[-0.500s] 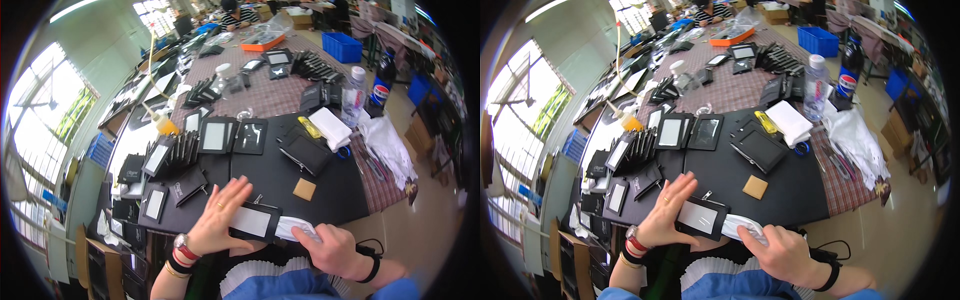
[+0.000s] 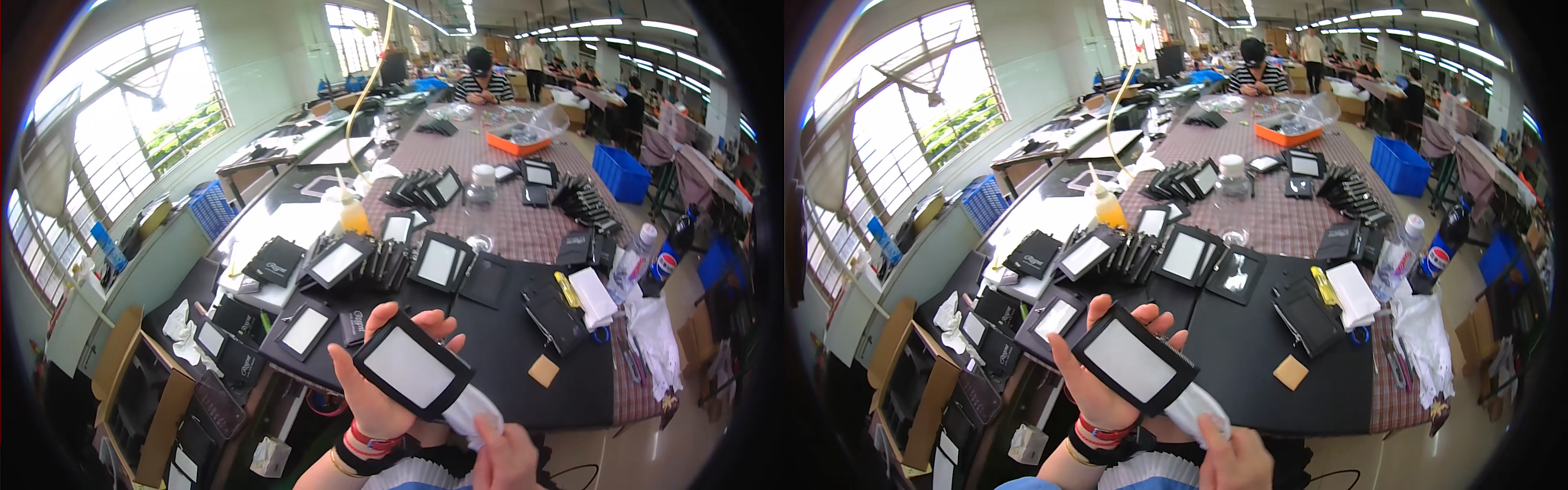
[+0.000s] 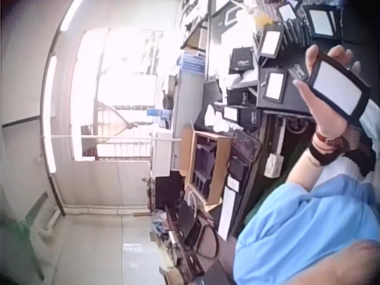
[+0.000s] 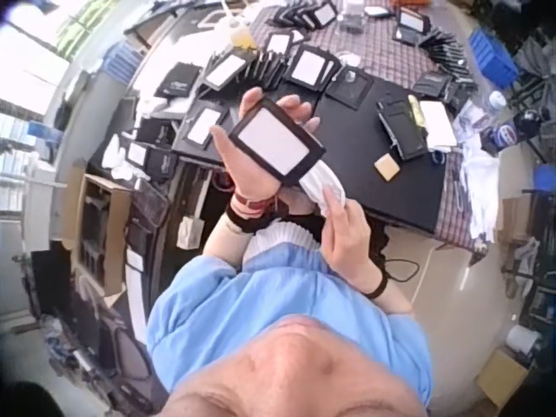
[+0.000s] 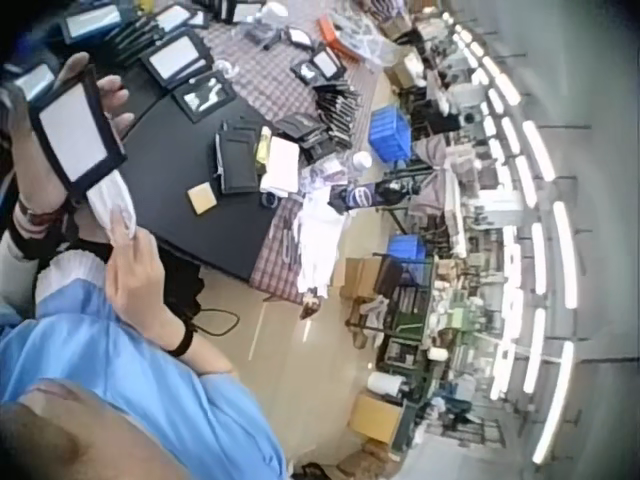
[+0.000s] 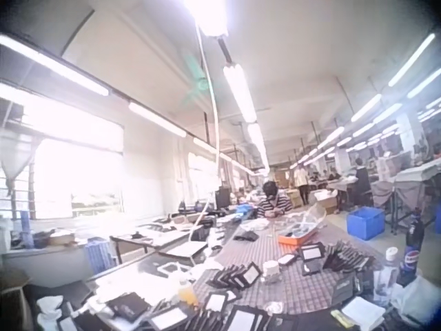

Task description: Inspecting, cleaning, and marking leather ID holders in a workshop.

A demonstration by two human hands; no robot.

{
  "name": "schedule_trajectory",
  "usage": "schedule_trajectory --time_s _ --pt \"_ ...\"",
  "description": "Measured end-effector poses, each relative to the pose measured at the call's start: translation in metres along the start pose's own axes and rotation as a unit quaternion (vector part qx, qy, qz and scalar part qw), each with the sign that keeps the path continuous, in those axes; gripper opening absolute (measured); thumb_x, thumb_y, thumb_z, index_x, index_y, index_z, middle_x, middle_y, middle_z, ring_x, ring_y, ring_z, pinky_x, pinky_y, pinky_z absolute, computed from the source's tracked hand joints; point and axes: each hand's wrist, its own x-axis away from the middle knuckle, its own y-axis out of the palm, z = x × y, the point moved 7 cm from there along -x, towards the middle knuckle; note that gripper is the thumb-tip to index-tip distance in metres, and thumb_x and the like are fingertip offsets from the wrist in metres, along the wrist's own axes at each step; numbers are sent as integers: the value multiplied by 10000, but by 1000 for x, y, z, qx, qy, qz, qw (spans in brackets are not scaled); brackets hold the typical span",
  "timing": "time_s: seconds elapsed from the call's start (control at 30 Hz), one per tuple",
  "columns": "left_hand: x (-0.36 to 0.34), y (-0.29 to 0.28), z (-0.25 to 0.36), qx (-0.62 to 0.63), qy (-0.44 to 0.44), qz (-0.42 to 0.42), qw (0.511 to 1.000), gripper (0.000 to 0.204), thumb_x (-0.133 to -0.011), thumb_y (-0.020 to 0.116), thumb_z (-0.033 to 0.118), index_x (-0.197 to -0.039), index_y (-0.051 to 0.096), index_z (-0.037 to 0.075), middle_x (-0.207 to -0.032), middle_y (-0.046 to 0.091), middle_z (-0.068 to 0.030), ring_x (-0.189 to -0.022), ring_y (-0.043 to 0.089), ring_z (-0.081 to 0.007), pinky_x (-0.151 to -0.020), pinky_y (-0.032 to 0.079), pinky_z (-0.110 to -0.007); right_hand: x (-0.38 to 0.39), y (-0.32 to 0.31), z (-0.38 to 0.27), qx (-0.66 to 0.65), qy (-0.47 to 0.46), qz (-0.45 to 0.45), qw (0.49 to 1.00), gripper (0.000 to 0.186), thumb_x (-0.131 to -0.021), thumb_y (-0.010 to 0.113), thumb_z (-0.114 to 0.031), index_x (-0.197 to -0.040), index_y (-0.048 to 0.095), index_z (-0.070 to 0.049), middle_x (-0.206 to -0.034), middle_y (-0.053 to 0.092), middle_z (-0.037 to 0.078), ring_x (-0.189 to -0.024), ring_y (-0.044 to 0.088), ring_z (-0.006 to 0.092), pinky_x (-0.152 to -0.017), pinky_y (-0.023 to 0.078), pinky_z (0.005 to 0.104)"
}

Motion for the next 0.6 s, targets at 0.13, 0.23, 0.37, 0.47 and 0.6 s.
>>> schedule_trajectory --time_s 0.13,0.23,0.37,0.47,0.6 --pt "-4 -1 -3 34 -71 56 995 836 -853 226 768 -1312 393 90 -1082 589 -231 -967 606 -365 -889 476 -519 17 23 -9 -47 -31 -102 993 559 -831 543 25 -1354 356 84 -875 530 241 -665 534 380 -590 466 407" --pt "2 3 -6 108 -96 -19 989 896 -848 229 773 -1332 367 32 -1125 567 -258 -1000 599 -352 -889 478 -475 25 23 -7 -59 -37 -106 992 516 -816 585 21 -1297 408 85 -878 549 239 -615 540 373 -541 466 400" --pt "13 16 -5 100 -80 -13 992 864 -858 218 762 -1340 378 62 -1095 568 -281 -945 599 -365 -840 490 -491 24 16 -13 -76 -61 -3 995 442 -799 638 6 -1200 467 80 -837 566 209 -593 551 333 -502 454 382" --pt "19 20 -3 94 -59 1 994 846 -862 212 757 -1340 385 80 -1085 561 -304 -918 595 -389 -808 496 -507 28 13 -10 -118 -45 31 992 386 -788 661 -2 -1129 498 78 -815 569 182 -598 559 286 -506 455 344" --pt "24 28 0 78 -47 -8 996 853 -851 198 774 -1317 393 87 -1085 553 -328 -899 599 -406 -781 500 -523 24 6 -13 -119 -62 54 990 331 -777 678 -8 -1053 513 69 -822 564 164 -593 559 233 -532 464 288"
